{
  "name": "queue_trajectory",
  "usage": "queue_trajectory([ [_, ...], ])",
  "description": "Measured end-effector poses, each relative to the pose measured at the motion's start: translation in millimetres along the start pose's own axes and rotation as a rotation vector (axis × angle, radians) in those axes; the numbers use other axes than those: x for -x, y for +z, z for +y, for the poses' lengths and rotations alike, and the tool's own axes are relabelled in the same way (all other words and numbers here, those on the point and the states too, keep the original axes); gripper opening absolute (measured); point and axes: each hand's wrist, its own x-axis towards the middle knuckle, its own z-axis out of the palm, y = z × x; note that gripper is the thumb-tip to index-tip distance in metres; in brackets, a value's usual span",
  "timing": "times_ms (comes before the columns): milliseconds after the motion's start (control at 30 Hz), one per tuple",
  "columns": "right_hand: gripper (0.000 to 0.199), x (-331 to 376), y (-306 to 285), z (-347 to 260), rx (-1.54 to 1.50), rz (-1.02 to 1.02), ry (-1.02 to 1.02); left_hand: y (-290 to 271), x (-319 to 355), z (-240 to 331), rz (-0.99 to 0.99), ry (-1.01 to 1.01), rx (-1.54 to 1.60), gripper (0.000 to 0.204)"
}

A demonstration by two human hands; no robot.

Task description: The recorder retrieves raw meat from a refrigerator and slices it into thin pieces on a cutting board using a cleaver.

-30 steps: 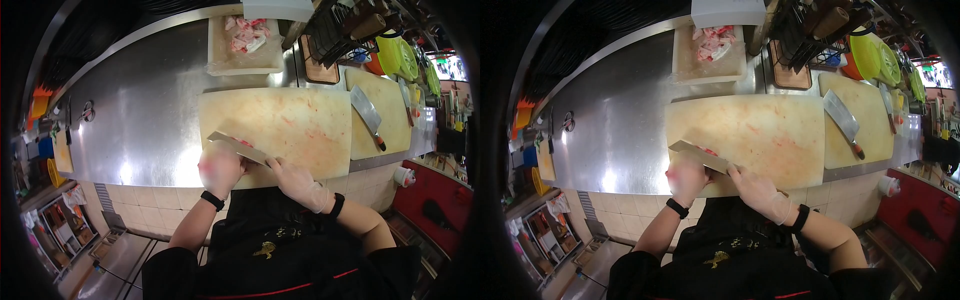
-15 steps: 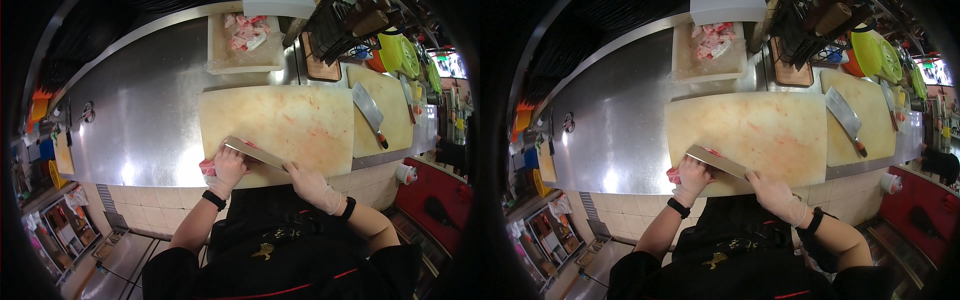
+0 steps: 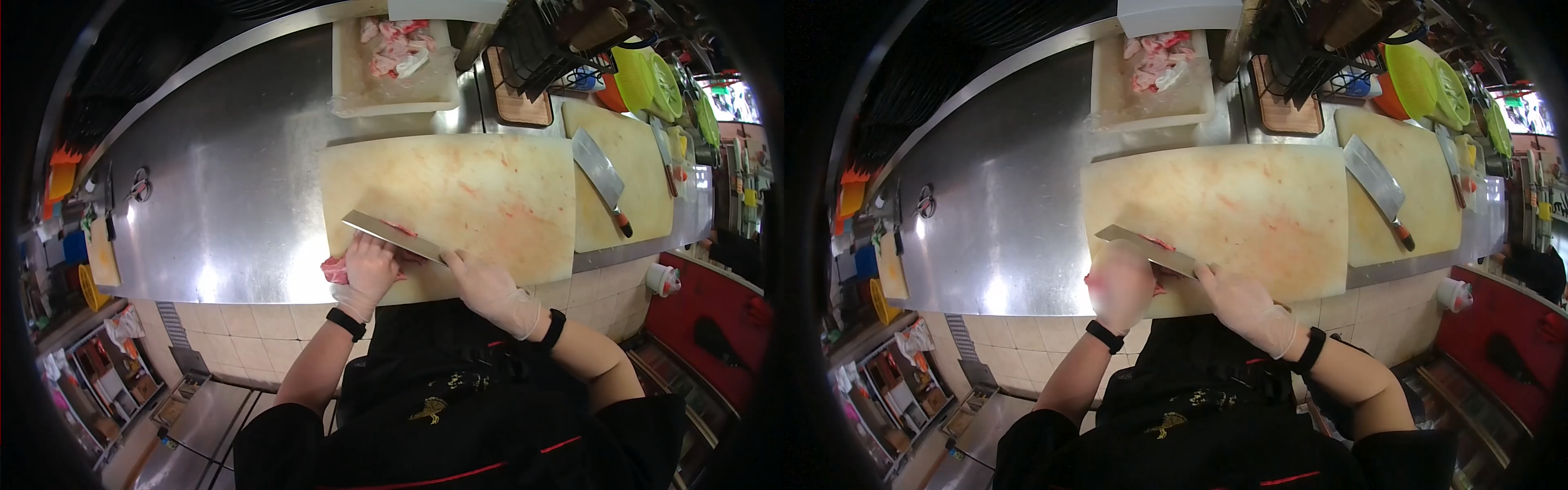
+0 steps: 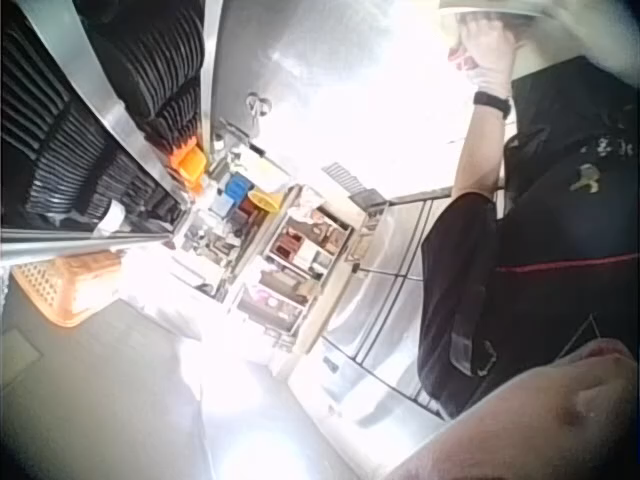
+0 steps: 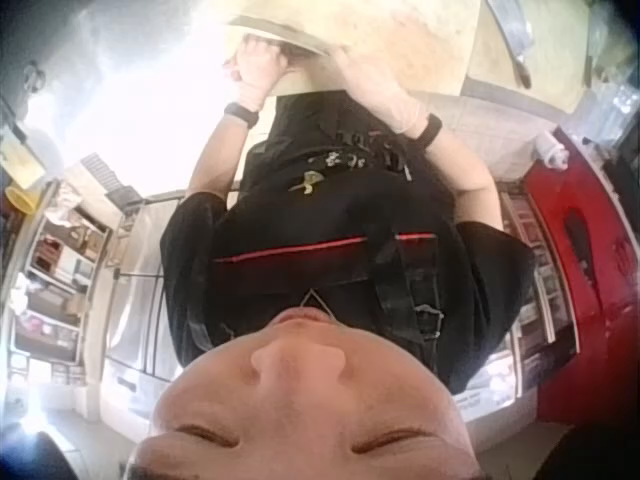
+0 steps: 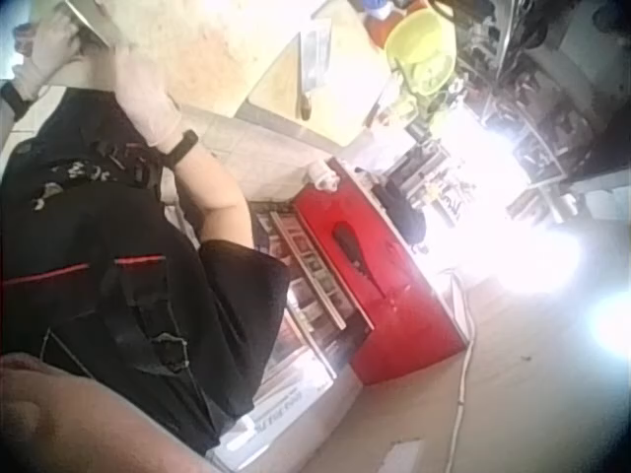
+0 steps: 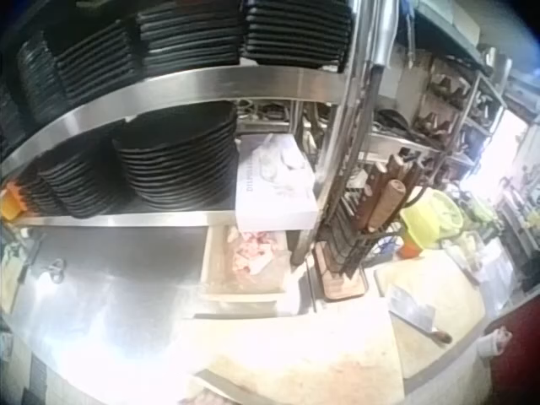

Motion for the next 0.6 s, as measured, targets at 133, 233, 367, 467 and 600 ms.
queue_trajectory([
  [133,0.032,27,2,21,0.030,0.010,-0.015,-1,0,2,0.003,-0.022,-0.021,0.030],
  [233,0.032,43,1,33,0.007,-0.043,0.028,-5,-4,5,0.033,-0.006,-0.004,0.028],
  [367,0.032,57,6,43,0.001,0.003,0.017,-4,-1,3,0.031,-0.023,0.058,0.027],
  [467,0.033,62,5,45,0.010,-0.041,0.067,-5,-3,5,0.047,-0.027,0.055,0.029],
  [600,0.034,67,4,46,0.000,-0.023,0.056,-2,-2,3,0.057,-0.044,0.072,0.030],
])
